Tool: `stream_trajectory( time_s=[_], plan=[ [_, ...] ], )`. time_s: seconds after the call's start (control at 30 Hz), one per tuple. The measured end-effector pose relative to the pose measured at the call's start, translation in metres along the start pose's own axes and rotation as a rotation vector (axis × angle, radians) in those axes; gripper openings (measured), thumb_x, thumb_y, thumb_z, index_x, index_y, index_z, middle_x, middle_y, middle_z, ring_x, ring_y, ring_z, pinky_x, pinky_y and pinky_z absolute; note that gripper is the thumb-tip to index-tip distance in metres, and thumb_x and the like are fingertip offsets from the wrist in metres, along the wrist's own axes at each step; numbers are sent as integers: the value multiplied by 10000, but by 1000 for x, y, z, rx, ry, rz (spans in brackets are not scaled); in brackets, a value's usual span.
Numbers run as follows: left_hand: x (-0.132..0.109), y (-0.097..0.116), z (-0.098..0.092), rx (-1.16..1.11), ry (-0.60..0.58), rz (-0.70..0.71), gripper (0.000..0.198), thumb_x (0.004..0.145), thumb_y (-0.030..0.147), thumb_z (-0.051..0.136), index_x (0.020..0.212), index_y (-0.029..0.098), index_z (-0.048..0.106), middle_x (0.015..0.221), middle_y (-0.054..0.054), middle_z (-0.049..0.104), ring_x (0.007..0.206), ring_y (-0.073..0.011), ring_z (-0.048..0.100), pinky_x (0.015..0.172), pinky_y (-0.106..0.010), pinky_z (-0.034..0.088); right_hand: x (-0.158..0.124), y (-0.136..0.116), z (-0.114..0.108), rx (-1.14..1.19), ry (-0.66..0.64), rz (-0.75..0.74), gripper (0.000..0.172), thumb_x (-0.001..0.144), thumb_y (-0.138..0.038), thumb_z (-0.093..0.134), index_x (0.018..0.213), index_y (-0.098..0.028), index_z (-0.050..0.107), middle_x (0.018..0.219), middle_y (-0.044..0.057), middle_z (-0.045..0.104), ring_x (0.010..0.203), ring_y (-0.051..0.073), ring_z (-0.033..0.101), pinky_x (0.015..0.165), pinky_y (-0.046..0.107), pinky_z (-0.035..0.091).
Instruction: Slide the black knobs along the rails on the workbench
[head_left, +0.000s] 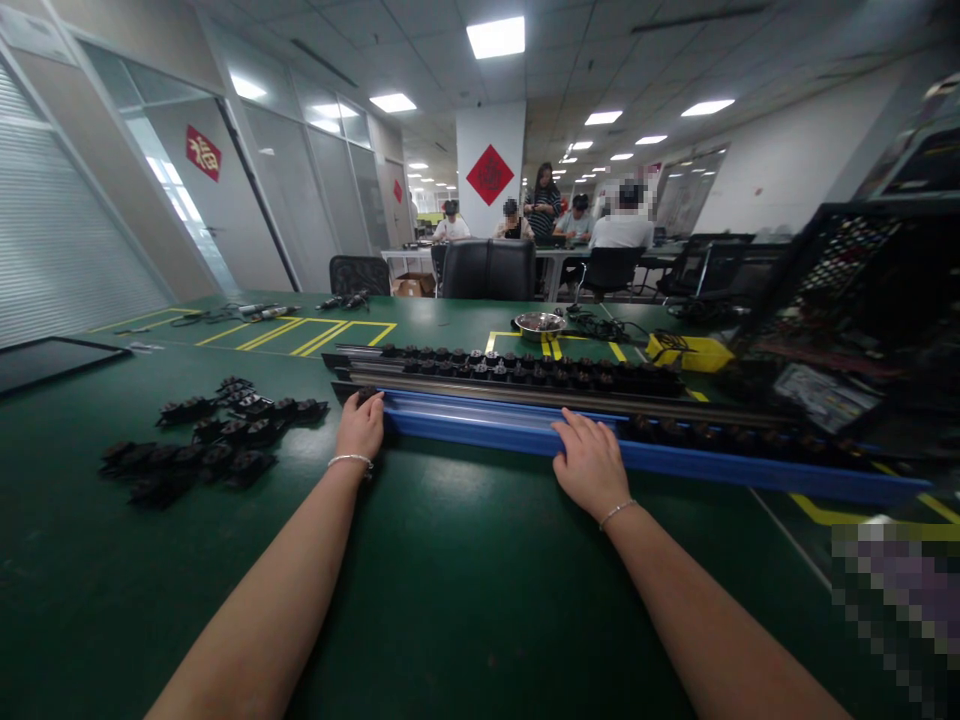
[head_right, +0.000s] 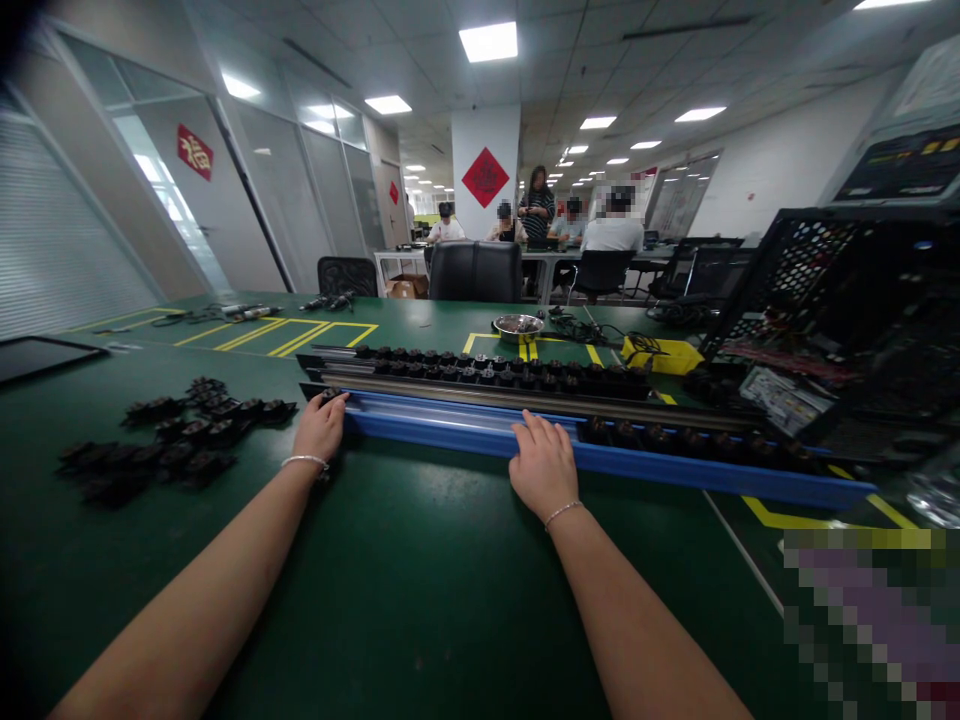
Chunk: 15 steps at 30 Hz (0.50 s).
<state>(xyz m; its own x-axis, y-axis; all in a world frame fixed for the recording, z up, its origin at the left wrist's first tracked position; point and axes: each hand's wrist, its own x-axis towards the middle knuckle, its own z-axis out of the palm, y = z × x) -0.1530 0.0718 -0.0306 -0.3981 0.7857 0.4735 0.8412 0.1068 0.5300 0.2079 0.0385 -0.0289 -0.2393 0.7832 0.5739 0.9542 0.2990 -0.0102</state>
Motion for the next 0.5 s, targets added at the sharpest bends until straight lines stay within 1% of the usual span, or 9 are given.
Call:
stream_trajectory(
  time_s=[0.17, 0.27, 0.5],
  plan=[
    [1, -2, 1, -17, 0, 18, 445, 901, 353, 303, 1156, 203, 635, 1319, -76, 474, 1258, -221, 415, 1093, -346, 299, 0, 0, 0, -6, -11, 2, 393, 755, -163, 434, 1111, -176, 599, 1317, 73, 523, 1190, 217, 445, 1039, 396, 244],
    [2, -4, 2, -24, 12, 13, 454, 900, 356, 304, 1152, 181, 639, 1333, -94, 463, 1253, -229, 421, 1094, -345, 299, 0, 0, 0, -7, -13, -1, 392, 755, -168, 439, 1113, -176, 598, 1319, 75, 521, 1189, 221, 446, 1037, 399, 244],
    [8, -11, 4, -44, 36, -4, 450, 897, 332, 299, 1144, 177, 641, 1307, -91, 499, 1252, -226, 423, 1092, -355, 308, 0, 1, 0, -4, -4, -7, 394, 751, -162, 448, 1115, -174, 599, 1314, 78, 526, 1180, 223, 456, 1036, 401, 251]
  ],
)
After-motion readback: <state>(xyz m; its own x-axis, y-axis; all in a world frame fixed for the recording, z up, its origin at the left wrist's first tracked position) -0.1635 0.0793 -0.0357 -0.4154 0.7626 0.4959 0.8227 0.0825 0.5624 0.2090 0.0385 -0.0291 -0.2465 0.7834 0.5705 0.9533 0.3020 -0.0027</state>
